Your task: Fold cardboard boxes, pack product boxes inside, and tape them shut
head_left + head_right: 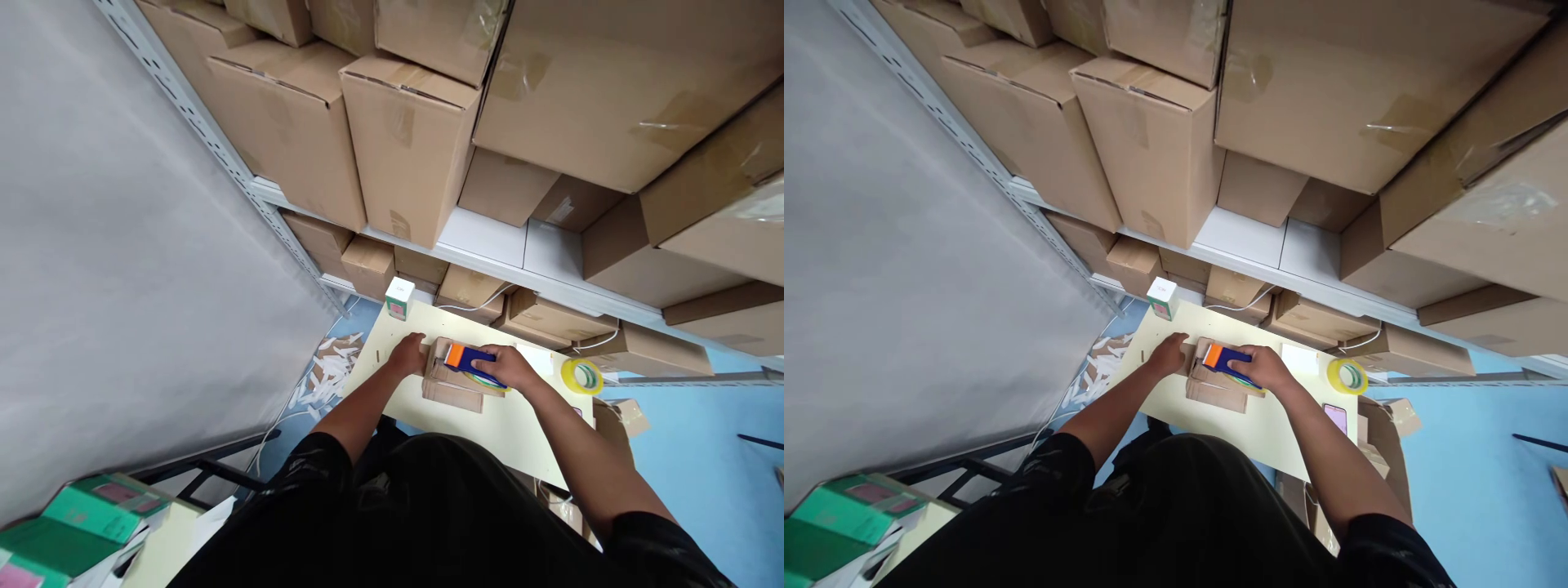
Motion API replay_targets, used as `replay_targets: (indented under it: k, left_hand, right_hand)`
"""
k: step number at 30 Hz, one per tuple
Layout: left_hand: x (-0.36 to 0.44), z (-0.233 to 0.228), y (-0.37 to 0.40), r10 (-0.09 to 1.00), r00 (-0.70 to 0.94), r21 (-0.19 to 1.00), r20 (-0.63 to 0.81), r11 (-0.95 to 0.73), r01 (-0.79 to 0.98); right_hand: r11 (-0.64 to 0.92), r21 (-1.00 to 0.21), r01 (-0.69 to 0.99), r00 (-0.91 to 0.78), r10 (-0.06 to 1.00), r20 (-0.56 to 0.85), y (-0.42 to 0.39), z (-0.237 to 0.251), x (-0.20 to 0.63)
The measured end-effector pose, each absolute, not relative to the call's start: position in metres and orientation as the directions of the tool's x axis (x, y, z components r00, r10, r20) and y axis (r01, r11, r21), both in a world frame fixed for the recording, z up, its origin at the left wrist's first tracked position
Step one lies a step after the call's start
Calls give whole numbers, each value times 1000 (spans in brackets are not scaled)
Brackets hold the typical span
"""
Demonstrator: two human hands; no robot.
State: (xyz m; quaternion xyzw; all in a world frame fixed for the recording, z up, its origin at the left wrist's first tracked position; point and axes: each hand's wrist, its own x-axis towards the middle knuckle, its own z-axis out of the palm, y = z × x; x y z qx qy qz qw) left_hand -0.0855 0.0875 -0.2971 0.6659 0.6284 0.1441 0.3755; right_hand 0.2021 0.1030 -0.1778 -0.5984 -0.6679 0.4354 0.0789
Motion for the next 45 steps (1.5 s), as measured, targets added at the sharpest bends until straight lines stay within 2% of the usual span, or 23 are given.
replay_targets:
  k: [3,5,8,15,18,21,25,28,31,33,36,41,45]
  left_hand:
    - [-87,-284,88,880,468,713,-80,-278,644]
    - [-78,-280,85,796,604,677,-49,-418,606]
    - [-60,-282,81,797,598,582,-83,-448,678]
    - [-55,-294,79,803,596,363,-31,-546,755]
    - [-56,-293,79,797,604,335,-22,-563,755]
    - [-55,-290,82,794,606,355,-34,-558,750]
    - [-58,-282,90,776,615,454,-139,-502,736]
    - [-63,-279,92,774,621,512,-122,-487,707]
    - [-64,-282,85,827,560,529,-52,-452,718]
    - [-62,-284,79,881,469,543,-70,-361,758]
    - [-58,-286,75,912,388,507,-133,-274,818]
    - [-56,-291,78,883,425,371,-201,-333,867]
    - [-56,-295,79,885,410,333,-221,-326,885]
  right_hand:
    - [-98,-691,716,-278,868,-411,103,-181,204]
    - [-83,-693,716,-293,866,-406,104,-183,205]
    - [-71,-672,737,-291,865,-410,106,-183,204]
    - [-72,-655,753,-307,841,-445,112,-182,211]
    - [-107,-677,729,-312,827,-467,113,-183,219]
    - [-145,-683,716,-292,827,-481,113,-182,223]
    - [-121,-641,758,-273,834,-479,116,-179,218]
    - [-126,-633,764,-267,831,-487,118,-180,215]
    - [-125,-630,766,-268,829,-490,119,-181,214]
    - [-124,-624,771,-270,824,-498,120,-180,212]
    - [-119,-607,786,-270,817,-510,123,-177,208]
    - [-79,-551,831,-264,816,-514,127,-171,200]
    - [-53,-521,852,-272,807,-525,130,-170,198]
